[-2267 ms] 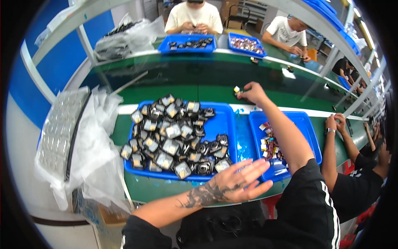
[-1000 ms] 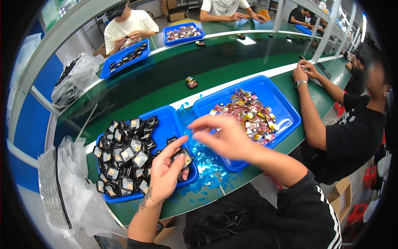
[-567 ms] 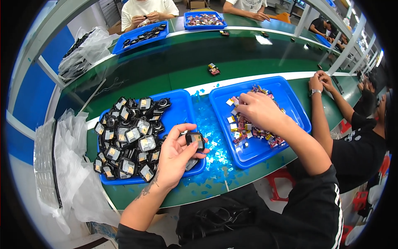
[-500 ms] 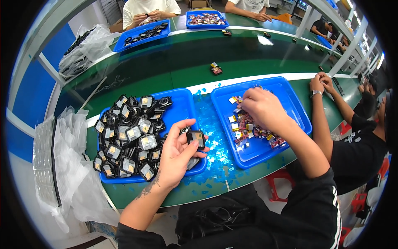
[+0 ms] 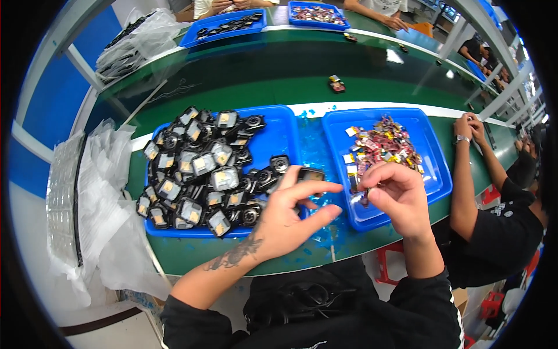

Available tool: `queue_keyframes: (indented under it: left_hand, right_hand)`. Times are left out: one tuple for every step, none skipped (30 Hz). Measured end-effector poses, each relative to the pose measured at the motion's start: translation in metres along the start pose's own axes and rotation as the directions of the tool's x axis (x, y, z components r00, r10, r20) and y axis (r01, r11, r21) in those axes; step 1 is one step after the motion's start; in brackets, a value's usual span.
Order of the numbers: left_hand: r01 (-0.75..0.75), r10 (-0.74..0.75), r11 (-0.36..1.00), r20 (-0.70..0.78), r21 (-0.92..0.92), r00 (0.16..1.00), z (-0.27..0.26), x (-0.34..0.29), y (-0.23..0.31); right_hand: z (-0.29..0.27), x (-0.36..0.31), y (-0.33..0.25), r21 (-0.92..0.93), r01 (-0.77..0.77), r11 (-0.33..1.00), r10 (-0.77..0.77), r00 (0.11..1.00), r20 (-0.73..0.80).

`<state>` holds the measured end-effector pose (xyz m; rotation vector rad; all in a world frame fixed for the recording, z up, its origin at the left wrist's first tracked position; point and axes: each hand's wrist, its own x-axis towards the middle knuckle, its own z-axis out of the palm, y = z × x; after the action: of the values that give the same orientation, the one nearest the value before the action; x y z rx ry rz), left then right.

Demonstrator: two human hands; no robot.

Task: The recorder is assembling small electronic components on a production line, picking parts from trays and combining them.

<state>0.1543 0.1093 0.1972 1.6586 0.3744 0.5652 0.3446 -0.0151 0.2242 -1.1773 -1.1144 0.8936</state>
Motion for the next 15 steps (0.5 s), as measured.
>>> queue_keyframes:
  left_hand:
    - [-0.026, 0.026, 1.0, 0.012, 0.016, 1.0, 0.001, -0.001, 0.0]
    - [-0.054, 0.053, 0.998, 0.029, 0.026, 0.998, 0.003, -0.001, 0.0]
    - [-0.042, 0.042, 0.999, 0.04, 0.007, 0.998, 0.004, -0.001, 0.001]
    - [-0.036, 0.036, 0.999, 0.035, 0.011, 0.999, 0.003, -0.001, -0.001]
    - [-0.103, 0.1, 0.994, 0.052, 0.048, 0.994, 0.002, -0.001, -0.005]
    - [-0.17, 0.164, 0.982, 0.072, 0.083, 0.984, 0.001, -0.001, -0.007]
    - [-0.118, 0.115, 0.992, 0.071, 0.04, 0.991, 0.001, -0.002, -0.004]
    - [-0.115, 0.112, 0.993, 0.07, 0.039, 0.991, 0.001, -0.003, -0.006]
    - [-0.124, 0.121, 0.991, 0.056, 0.044, 0.991, 0.002, -0.003, -0.008]
    - [-0.133, 0.131, 0.99, 0.043, 0.048, 0.99, 0.002, -0.004, -0.01]
    - [-0.132, 0.13, 0.99, 0.043, 0.045, 0.991, 0.002, -0.004, -0.009]
    - [-0.12, 0.117, 0.991, 0.042, 0.06, 0.992, 0.002, -0.005, -0.006]
    - [-0.107, 0.104, 0.992, 0.04, 0.074, 0.994, 0.002, -0.005, -0.004]
    - [-0.105, 0.103, 0.992, 0.039, 0.07, 0.994, 0.003, -0.005, -0.005]
    - [-0.104, 0.102, 0.991, 0.029, 0.083, 0.994, 0.003, -0.006, -0.005]
  right_hand:
    - [0.01, 0.002, -0.001, 0.083, -0.008, 0.997, 0.008, 1.0, 0.002]
    - [0.012, 0.003, 0.001, 0.091, -0.01, 0.996, 0.01, 1.0, 0.008]
    - [0.015, 0.003, 0.006, 0.103, 0.005, 0.995, -0.009, 0.999, 0.042]
    - [0.017, 0.004, 0.01, 0.114, 0.02, 0.993, -0.028, 0.997, 0.074]
    - [0.021, 0.005, 0.013, 0.161, -0.023, 0.987, 0.011, 0.997, 0.075]
    - [0.024, 0.005, 0.014, 0.164, -0.026, 0.986, 0.013, 0.997, 0.08]
    - [0.027, 0.005, 0.014, 0.154, -0.042, 0.987, 0.034, 0.998, 0.057]
    - [0.03, 0.005, 0.014, 0.143, -0.059, 0.988, 0.055, 0.998, 0.032]
    - [0.033, 0.007, 0.013, 0.092, -0.048, 0.995, 0.049, 0.999, -0.01]
    - [0.033, 0.007, 0.013, 0.092, -0.05, 0.995, 0.051, 0.999, -0.01]
    - [0.033, 0.006, 0.012, 0.046, -0.057, 0.997, 0.057, 0.998, -0.012]
    - [0.032, 0.006, 0.012, 0.0, -0.064, 0.998, 0.064, 0.998, -0.013]
    - [0.03, 0.007, 0.012, -0.002, -0.066, 0.998, 0.066, 0.998, -0.013]
    - [0.029, 0.007, 0.011, -0.108, -0.059, 0.992, 0.061, 0.998, 0.009]
    - [0.029, 0.008, 0.01, -0.213, -0.049, 0.976, 0.058, 0.998, 0.032]
